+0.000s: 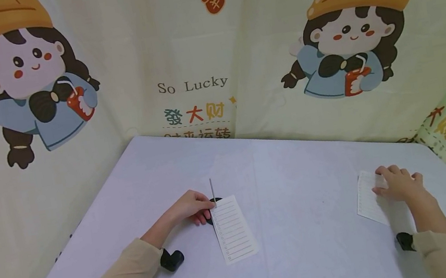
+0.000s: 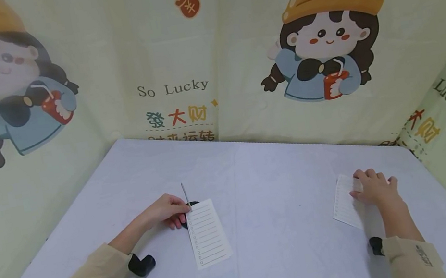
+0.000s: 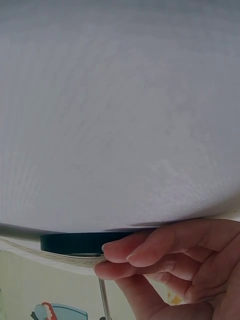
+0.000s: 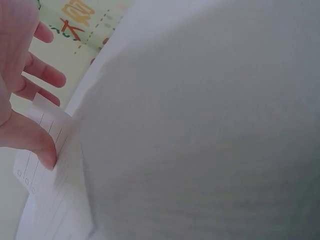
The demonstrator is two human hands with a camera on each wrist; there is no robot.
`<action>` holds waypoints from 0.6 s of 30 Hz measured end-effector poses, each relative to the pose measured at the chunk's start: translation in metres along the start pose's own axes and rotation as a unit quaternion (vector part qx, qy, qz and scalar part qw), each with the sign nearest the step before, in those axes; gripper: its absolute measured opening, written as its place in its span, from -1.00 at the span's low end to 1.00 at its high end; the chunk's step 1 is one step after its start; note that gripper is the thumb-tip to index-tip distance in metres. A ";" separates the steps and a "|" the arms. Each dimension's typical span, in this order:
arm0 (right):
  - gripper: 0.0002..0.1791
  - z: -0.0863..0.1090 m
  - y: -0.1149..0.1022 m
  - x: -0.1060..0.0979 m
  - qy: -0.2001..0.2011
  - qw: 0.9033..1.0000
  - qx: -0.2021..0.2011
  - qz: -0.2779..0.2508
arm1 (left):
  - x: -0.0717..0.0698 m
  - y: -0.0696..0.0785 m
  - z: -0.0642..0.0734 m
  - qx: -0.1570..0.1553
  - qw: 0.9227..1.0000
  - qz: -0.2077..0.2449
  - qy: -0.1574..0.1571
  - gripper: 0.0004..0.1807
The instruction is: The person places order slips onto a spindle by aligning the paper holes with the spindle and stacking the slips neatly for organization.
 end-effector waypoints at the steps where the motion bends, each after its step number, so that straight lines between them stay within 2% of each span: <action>1: -0.31 0.001 0.000 -0.001 0.002 1.000 -0.001 0.002 | 0.000 0.000 0.000 0.000 1.000 0.000 0.000 -0.84; 5: -0.41 0.003 0.003 -0.005 0.022 1.000 -0.007 -0.015 | 0.000 0.001 0.001 -0.004 1.000 0.002 0.000 -0.84; 10: -0.46 0.008 0.007 -0.009 0.045 0.993 -0.020 -0.106 | -0.001 0.001 0.001 -0.002 1.000 0.000 0.001 -0.84; 15: -0.35 0.011 0.015 -0.004 0.024 0.976 0.011 -0.217 | 0.000 0.001 0.001 -0.006 1.000 0.001 0.002 -0.85; 18: -0.25 0.013 0.018 0.002 -0.006 0.960 0.037 -0.279 | 0.000 0.001 0.001 -0.006 1.000 0.000 0.003 -0.85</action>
Point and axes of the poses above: each hand's wrist, its own z-axis away from the middle knuckle, its own x-axis out of the palm, y = z × x, the point moved 6 cm from there along -z, towards the middle knuckle, and after that the axes turned 14 degrees about z, right-handed, at the moved point
